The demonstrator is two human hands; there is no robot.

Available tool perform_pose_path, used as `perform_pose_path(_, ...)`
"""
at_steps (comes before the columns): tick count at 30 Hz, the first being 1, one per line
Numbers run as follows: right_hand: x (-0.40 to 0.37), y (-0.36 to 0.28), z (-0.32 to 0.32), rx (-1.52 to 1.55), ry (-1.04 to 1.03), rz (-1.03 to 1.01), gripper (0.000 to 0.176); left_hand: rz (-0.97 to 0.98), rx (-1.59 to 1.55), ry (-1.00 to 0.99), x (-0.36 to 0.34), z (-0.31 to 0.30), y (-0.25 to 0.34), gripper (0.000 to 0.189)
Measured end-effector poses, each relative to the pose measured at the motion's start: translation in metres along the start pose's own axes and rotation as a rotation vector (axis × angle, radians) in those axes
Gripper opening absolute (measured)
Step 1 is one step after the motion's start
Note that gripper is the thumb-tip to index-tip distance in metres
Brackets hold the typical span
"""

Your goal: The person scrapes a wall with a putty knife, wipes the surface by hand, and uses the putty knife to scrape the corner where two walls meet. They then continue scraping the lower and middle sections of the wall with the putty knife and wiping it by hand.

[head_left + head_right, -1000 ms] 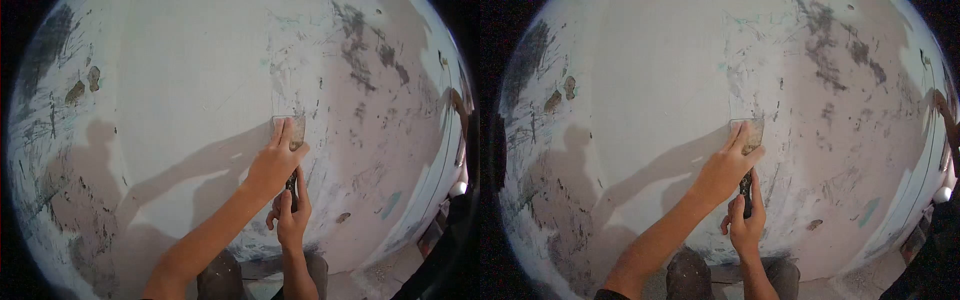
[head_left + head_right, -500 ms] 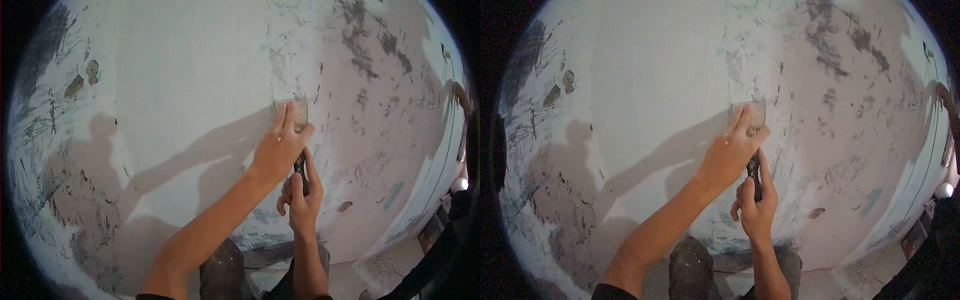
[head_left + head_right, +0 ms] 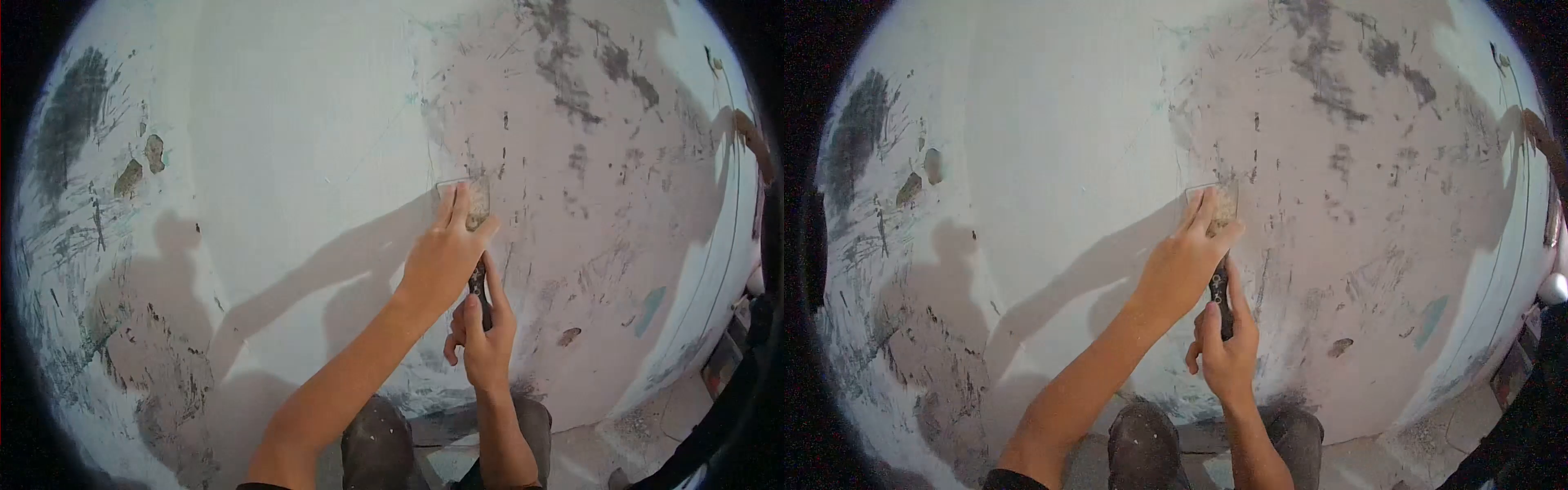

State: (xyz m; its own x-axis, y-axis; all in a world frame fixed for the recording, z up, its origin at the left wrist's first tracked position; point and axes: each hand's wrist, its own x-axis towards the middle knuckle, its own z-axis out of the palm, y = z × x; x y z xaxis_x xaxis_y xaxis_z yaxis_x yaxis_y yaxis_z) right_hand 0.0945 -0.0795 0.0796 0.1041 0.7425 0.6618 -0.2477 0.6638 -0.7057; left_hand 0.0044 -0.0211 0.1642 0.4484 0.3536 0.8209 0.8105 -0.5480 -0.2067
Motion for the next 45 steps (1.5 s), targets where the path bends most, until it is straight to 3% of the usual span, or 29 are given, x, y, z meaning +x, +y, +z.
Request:
perform_pose_path(7,0.006,0.007,0.002,-0.005,-0.024,-0.033,0.056,0.020,-0.002,0.078,0.001,0.004,-0.010,0.038)
perform_pose_path(26,0.008,0.012,0.009,0.029,-0.019,-0.032,0.058,-0.032,-0.017,0.004,0.006,0.001,-0.012,0.035)
perform_pose_path(28,0.007,0.013,0.010,0.042,-0.016,-0.019,0.058,0.076,-0.018,0.152,0.001,0.007,-0.016,0.031)
perform_pose_path(35,0.009,0.013,0.015,0.068,-0.016,-0.047,0.059,0.028,-0.006,0.012,0.005,-0.007,-0.015,0.032)
perform_pose_path(45,0.012,0.019,0.020,0.075,-0.010,-0.059,0.060,0.083,0.040,0.108,0.008,0.001,-0.023,0.029)
